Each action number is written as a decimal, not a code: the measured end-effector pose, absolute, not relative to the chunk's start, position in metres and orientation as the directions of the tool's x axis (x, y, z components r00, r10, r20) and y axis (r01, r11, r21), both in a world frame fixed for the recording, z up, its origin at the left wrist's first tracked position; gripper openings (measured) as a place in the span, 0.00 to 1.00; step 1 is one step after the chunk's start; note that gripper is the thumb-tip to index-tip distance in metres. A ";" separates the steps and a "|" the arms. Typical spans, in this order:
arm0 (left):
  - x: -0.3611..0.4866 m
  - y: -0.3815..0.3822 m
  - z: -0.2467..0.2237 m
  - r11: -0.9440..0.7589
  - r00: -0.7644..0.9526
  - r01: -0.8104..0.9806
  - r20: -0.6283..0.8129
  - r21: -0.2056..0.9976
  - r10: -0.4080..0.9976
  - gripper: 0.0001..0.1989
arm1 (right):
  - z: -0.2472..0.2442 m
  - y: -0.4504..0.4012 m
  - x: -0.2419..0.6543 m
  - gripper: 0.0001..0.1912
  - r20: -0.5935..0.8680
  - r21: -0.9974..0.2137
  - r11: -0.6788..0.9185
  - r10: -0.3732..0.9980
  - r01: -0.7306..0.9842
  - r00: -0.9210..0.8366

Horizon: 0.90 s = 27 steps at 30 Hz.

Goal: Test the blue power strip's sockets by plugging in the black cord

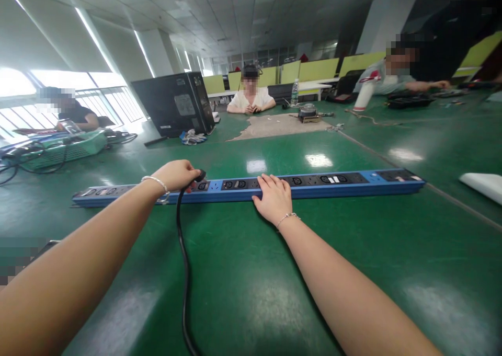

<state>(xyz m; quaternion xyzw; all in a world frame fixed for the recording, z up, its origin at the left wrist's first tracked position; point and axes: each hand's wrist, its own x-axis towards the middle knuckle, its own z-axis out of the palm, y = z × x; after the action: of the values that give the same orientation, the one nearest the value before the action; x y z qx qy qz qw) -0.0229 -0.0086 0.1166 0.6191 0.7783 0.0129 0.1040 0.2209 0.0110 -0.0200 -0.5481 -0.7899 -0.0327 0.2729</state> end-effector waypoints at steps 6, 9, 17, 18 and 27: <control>-0.005 0.010 0.091 0.190 -0.162 0.975 -0.215 0.118 0.963 0.18 | -0.021 0.011 0.221 0.27 0.488 -0.264 0.406 0.838 0.875 -0.242; -0.002 0.014 0.087 0.194 -0.167 0.975 -0.219 0.111 0.961 0.17 | -0.021 0.011 0.221 0.27 0.488 -0.270 0.407 0.839 0.873 -0.240; 0.008 0.019 0.072 0.212 -0.201 0.976 -0.168 0.046 0.965 0.19 | -0.019 0.009 0.221 0.28 0.474 -0.273 0.403 0.847 0.873 -0.242; 0.009 0.019 0.069 0.221 -0.214 0.975 -0.143 0.033 0.966 0.20 | -0.018 0.009 0.222 0.28 0.471 -0.272 0.404 0.847 0.873 -0.246; 0.018 0.022 0.057 0.309 -0.293 0.950 -0.196 0.054 0.936 0.19 | -0.012 0.009 0.229 0.30 0.414 -0.241 0.382 0.872 0.892 -0.261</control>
<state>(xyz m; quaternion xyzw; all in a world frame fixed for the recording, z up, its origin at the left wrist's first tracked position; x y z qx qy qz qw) 0.0177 0.0216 0.0571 0.5867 0.8033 -0.0362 0.0956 0.2290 0.0088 -0.0124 -0.5556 -0.7939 -0.0204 0.2462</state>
